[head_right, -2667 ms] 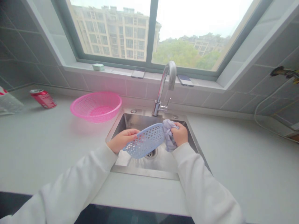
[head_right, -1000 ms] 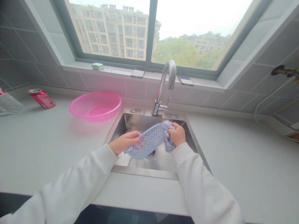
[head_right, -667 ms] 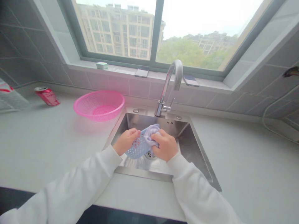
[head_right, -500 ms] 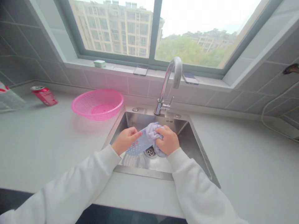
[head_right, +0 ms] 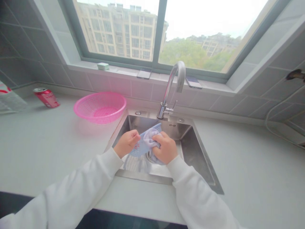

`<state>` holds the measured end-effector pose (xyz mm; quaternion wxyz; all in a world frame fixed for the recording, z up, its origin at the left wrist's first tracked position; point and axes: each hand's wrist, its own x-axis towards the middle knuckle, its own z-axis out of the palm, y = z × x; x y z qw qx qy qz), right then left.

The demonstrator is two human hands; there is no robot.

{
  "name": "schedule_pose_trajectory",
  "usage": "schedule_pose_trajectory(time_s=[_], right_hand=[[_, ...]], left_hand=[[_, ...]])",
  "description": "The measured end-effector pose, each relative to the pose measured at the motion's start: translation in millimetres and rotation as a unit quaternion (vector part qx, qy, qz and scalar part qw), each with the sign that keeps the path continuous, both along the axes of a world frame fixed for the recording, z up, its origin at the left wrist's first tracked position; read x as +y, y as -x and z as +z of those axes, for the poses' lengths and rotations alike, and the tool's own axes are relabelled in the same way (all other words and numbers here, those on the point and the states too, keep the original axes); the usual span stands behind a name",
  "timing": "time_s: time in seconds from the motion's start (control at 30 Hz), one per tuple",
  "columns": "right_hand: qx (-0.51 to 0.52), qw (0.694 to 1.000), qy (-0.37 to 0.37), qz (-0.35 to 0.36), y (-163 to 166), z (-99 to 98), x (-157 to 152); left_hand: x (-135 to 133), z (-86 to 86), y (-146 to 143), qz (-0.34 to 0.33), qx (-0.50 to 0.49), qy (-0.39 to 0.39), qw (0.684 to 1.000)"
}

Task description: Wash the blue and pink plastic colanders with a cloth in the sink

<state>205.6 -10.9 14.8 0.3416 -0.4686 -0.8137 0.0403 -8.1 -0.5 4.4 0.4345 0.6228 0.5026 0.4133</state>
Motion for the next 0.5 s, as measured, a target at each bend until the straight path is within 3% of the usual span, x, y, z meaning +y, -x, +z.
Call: schedule_pose_trajectory(time_s=[0.13, 0.2, 0.5], right_hand=[[0.059, 0.985, 0.053, -0.152, -45.1, -3.2, 40.3], [0.067, 0.976, 0.071, -0.193, -58.5, -5.4, 48.8], [0.054, 0.986, 0.073, -0.141, -45.4, -13.5, 47.0]], left_hand=[[-4.9, 7.6, -1.1, -0.020, 0.001, 0.005, 1.000], [-7.5, 10.8, -2.7, -0.022, 0.018, 0.012, 1.000], [-2.3, 11.3, 0.9, 0.036, 0.100, 0.002, 0.994]])
